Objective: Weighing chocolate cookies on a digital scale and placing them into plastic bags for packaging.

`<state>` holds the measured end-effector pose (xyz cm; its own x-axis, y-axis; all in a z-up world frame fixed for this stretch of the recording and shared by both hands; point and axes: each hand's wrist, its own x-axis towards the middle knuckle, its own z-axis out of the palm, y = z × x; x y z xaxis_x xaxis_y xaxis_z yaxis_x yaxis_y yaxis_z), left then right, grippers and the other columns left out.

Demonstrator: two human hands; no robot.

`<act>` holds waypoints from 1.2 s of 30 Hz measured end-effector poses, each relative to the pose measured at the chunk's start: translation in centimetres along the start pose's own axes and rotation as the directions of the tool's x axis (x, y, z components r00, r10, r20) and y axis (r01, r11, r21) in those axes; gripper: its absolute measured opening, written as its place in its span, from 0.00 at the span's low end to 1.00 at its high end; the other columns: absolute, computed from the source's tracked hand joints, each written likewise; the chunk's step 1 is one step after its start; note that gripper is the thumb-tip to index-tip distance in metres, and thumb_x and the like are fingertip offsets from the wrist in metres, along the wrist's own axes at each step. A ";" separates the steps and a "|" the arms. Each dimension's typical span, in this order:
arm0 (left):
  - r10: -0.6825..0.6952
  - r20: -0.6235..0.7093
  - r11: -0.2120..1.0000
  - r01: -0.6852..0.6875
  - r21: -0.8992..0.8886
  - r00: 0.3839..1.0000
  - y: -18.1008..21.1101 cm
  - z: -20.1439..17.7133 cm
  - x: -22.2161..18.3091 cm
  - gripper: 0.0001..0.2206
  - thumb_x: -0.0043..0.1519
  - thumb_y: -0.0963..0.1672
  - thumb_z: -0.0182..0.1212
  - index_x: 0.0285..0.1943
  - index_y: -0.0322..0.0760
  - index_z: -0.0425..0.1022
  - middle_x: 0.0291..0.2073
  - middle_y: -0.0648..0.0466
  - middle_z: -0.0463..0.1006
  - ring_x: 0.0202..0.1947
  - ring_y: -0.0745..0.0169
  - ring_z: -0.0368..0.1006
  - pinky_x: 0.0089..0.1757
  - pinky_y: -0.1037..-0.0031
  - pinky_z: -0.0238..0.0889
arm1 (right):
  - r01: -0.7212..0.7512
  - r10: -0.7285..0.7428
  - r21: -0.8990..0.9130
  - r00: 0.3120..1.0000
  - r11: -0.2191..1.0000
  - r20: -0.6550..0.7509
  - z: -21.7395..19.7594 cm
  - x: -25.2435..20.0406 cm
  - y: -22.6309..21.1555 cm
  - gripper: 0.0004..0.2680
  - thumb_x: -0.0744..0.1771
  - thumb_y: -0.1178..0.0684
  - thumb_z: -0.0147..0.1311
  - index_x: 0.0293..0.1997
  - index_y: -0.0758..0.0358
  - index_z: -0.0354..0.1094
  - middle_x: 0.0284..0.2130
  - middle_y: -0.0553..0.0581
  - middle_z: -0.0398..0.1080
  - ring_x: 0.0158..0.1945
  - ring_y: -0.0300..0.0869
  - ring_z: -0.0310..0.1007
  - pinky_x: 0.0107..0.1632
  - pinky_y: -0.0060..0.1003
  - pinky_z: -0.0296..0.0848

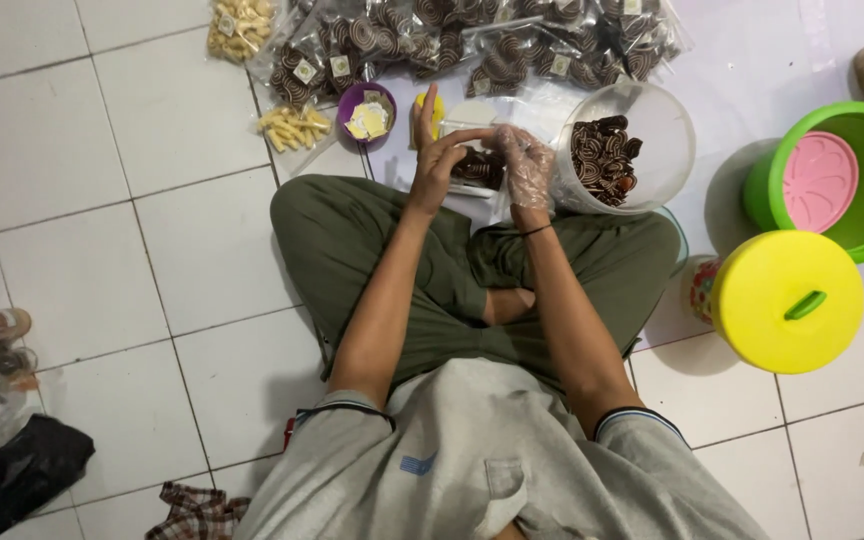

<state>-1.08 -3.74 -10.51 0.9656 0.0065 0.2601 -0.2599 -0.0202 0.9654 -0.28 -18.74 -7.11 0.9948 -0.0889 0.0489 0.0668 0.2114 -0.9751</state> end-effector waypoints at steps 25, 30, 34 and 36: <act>0.130 -0.111 0.943 -0.088 0.320 0.985 3.5 0.4 1.2 0.06 0.65 0.50 0.67 0.48 0.56 0.83 0.65 0.59 0.64 0.72 0.50 0.53 0.67 0.48 0.47 | 0.024 -0.024 -0.005 0.997 1.000 0.075 -1.2 -0.2 -0.1 0.09 0.67 0.51 0.60 0.44 0.67 0.77 0.38 0.61 0.79 0.44 0.44 0.80 0.53 0.40 0.79; 0.024 -0.081 0.927 0.008 0.375 0.996 4.1 -0.1 1.1 0.13 0.61 0.56 0.70 0.52 0.65 0.79 0.51 0.69 0.70 0.59 0.64 0.69 0.60 0.57 0.48 | -0.060 0.057 -0.252 0.998 0.966 -0.021 0.0 -0.6 -2.2 0.09 0.67 0.44 0.62 0.42 0.57 0.80 0.33 0.53 0.79 0.40 0.36 0.74 0.50 0.35 0.72; 0.026 -0.083 0.929 0.007 0.369 0.996 4.2 0.4 1.3 0.13 0.62 0.56 0.69 0.53 0.65 0.78 0.43 0.69 0.74 0.53 0.69 0.73 0.57 0.60 0.46 | -0.043 0.044 -0.276 0.999 0.960 -0.004 -0.5 0.2 -1.6 0.10 0.66 0.44 0.63 0.42 0.58 0.80 0.33 0.56 0.79 0.41 0.39 0.75 0.50 0.38 0.72; 0.051 -0.088 0.917 -0.011 0.400 0.995 4.0 0.5 1.4 0.15 0.62 0.56 0.70 0.55 0.63 0.77 0.40 0.68 0.76 0.50 0.68 0.73 0.58 0.56 0.43 | -0.060 0.062 -0.262 0.998 0.963 0.001 -0.5 0.3 -1.9 0.11 0.66 0.43 0.64 0.44 0.58 0.80 0.34 0.56 0.79 0.41 0.39 0.75 0.51 0.38 0.72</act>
<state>-0.76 -4.30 -6.34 0.9463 0.0936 0.3093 -0.2446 -0.4180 0.8749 -0.19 -19.66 -5.37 0.9971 -0.0750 -0.0118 -0.0153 -0.0465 -0.9988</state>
